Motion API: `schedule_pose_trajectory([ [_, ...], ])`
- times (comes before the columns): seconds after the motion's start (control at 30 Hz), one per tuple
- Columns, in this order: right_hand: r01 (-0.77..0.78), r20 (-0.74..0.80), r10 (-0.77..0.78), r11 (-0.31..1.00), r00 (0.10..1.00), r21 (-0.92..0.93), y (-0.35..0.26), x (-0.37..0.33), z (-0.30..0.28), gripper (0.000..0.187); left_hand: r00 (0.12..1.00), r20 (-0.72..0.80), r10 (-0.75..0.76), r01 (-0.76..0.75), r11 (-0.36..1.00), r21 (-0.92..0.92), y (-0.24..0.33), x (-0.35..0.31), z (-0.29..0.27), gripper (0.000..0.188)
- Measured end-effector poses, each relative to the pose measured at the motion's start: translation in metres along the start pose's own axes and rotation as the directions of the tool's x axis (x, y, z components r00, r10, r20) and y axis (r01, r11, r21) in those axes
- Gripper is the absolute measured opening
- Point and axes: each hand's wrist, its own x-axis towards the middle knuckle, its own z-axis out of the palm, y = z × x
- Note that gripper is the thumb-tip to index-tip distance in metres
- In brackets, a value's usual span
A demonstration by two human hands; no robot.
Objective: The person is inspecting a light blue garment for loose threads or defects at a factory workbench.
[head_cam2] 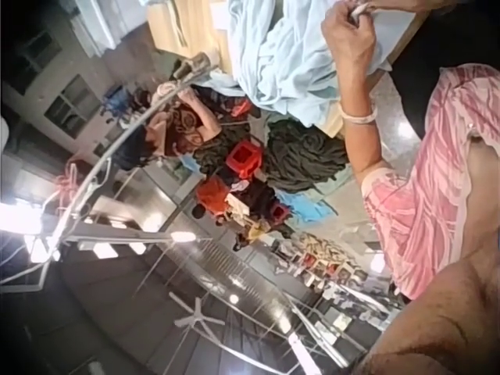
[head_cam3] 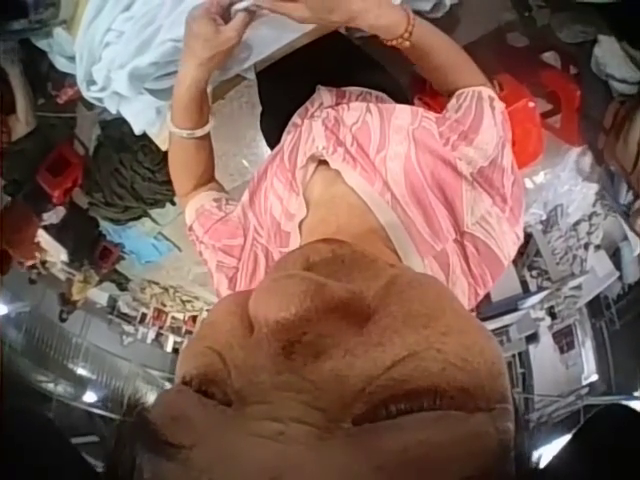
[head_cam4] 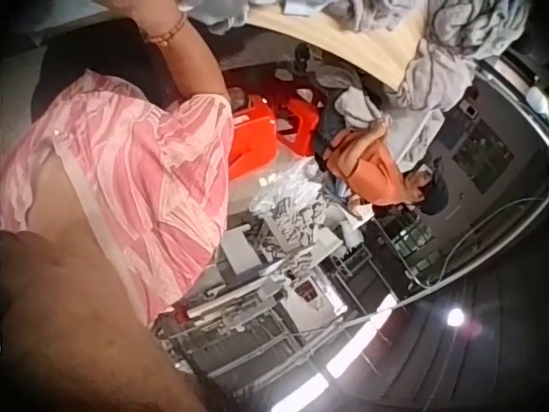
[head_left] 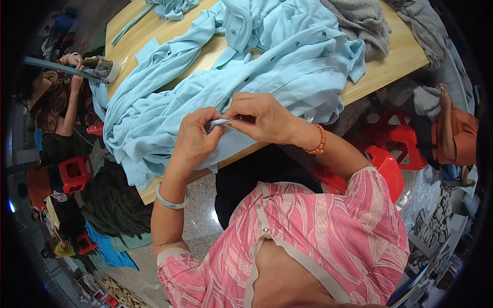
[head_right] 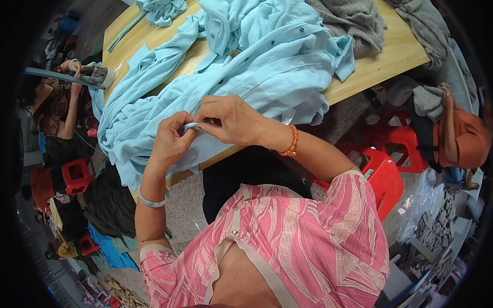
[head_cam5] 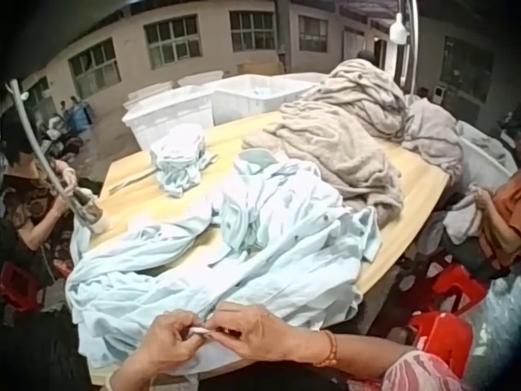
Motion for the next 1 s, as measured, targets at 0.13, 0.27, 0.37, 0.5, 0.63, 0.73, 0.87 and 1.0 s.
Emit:
schedule_pose_trajectory([
  [0.13, 0.007, -0.075, -0.008, 1.000, 0.997, -0.019, 0.005, -0.005, 0.006, 0.012, 0.999, -0.018, -0.038, 0.041, 0.987, 0.153, -0.001, 0.003, -0.006, 0.016],
  [0.27, -0.025, -0.100, 0.019, 0.998, 0.995, -0.056, 0.013, -0.011, 0.011, 0.011, 0.998, -0.066, 0.022, -0.034, 0.980, -0.198, -0.003, 0.013, -0.010, 0.020],
  [0.37, -0.035, -0.081, 0.033, 0.999, 0.996, -0.026, 0.017, -0.014, 0.010, 0.010, 1.000, -0.019, 0.010, -0.009, 0.999, 0.034, -0.008, 0.027, -0.014, 0.025],
  [0.5, -0.134, 0.005, 0.136, 0.984, 0.991, -0.121, 0.007, -0.010, 0.006, 0.007, 0.990, -0.127, 0.061, -0.008, 0.926, 0.378, -0.015, 0.045, 0.007, 0.020],
  [0.63, -0.158, 0.053, 0.166, 0.979, 0.985, -0.129, -0.003, 0.001, 0.007, 0.005, 0.981, -0.184, 0.067, 0.026, 0.887, 0.461, -0.016, 0.057, 0.020, 0.010],
  [0.73, -0.142, 0.069, 0.153, 0.978, 0.986, -0.151, -0.009, 0.003, 0.008, 0.006, 0.972, -0.207, 0.109, -0.002, 0.889, 0.459, -0.014, 0.053, 0.021, 0.010],
  [0.87, -0.179, 0.065, 0.189, 0.974, 0.980, -0.138, -0.009, 0.003, 0.010, 0.007, 0.973, -0.202, 0.111, -0.016, 0.906, 0.423, -0.015, 0.051, 0.022, 0.010],
  [1.0, -0.152, 0.061, 0.167, 0.968, 0.984, -0.199, -0.006, 0.003, 0.012, 0.008, 0.968, -0.246, 0.045, 0.030, 0.956, 0.291, -0.026, 0.059, 0.022, 0.009],
])
